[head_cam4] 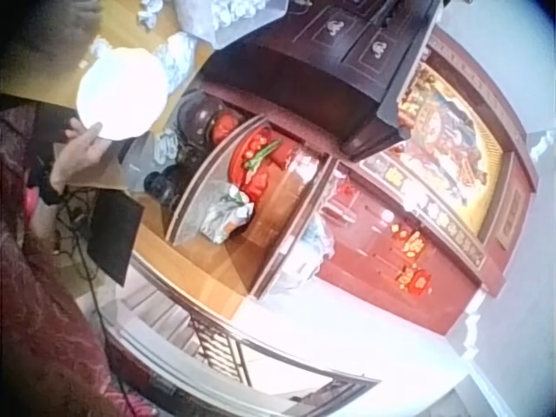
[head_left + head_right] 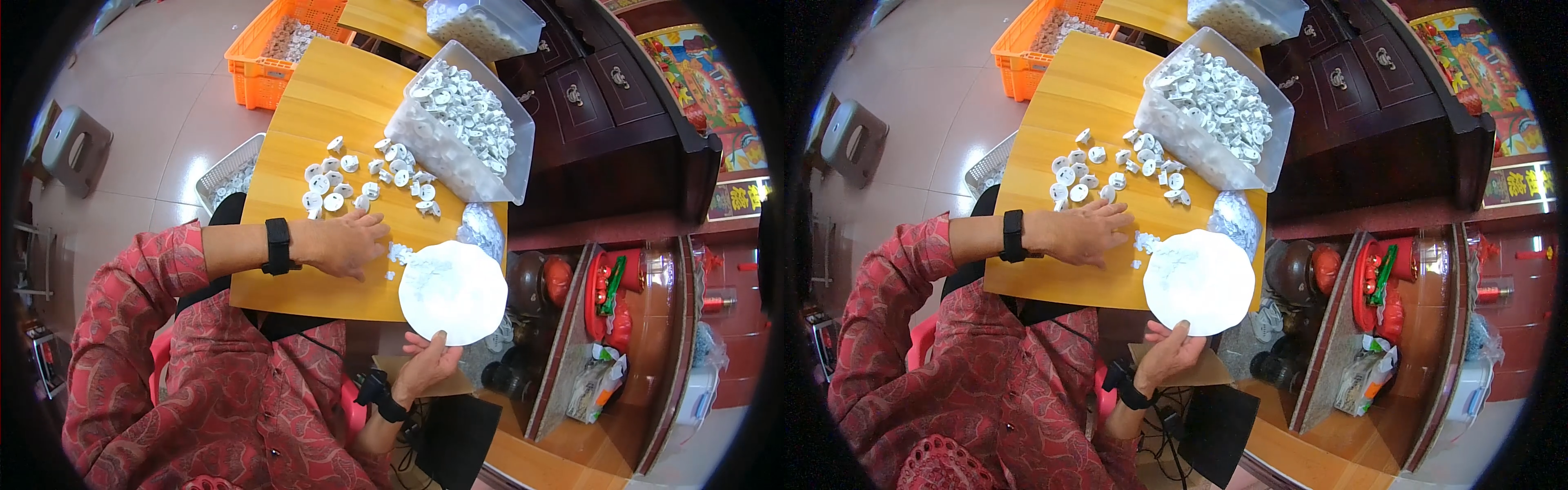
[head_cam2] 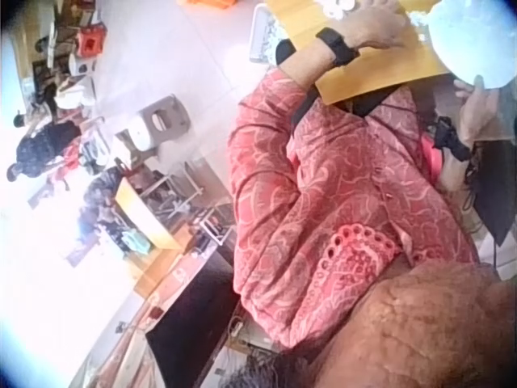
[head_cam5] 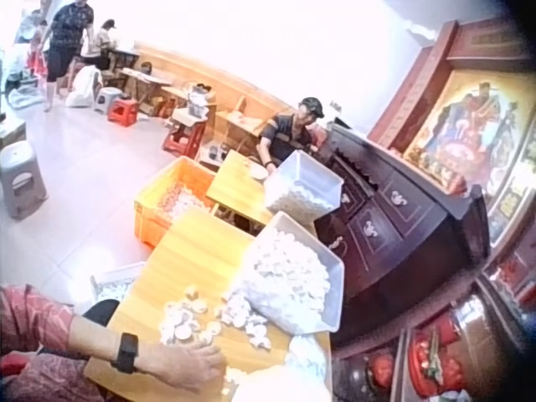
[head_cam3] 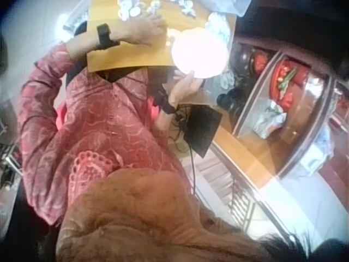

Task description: Manually assembling small white plastic components at a table.

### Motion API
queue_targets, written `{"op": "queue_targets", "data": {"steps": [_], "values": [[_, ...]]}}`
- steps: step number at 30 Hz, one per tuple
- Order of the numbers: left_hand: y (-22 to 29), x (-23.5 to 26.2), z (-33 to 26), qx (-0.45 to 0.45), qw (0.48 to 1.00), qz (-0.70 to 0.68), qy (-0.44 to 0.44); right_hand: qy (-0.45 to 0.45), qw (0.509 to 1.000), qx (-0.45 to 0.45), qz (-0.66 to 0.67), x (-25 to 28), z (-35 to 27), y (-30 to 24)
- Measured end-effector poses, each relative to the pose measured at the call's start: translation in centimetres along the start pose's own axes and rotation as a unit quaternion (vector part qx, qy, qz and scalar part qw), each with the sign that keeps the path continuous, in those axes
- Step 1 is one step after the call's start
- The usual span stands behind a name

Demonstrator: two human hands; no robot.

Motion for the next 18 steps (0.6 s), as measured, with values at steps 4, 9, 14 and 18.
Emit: {"op": "queue_targets", "data": {"steps": [4, 9, 14, 18], "values": [[0.1, 0.0, -0.1, -0.013, 0.998, -0.001, 0.055, 0.0, 1.0, 0.008, 0.002, 0.0, 0.3, -0.1], [0.5, 0.6, -1.9, -0.02, 0.996, 0.0, 0.092, 0.015, 1.0, 0.01, 0.011, 0.2, 0.6, 0.2], [0.6, 1.4, -3.1, -0.016, 0.994, -0.006, 0.106, 0.03, 0.999, 0.014, 0.001, 0.3, 0.5, 0.1], [0.4, 1.1, -3.5, 0.003, 0.995, -0.05, 0.088, 0.041, 0.999, 0.003, 0.021, 0.6, 0.8, 0.6]]}}
Point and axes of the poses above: each hand's wrist, its own z-axis towards the middle knuckle, its own x-axis out of the back of the hand, y = z × x, the point moved 10 cm from there along z, towards the middle knuckle, and after that the axes turned 2 degrees about y, right-handed, at the moved point
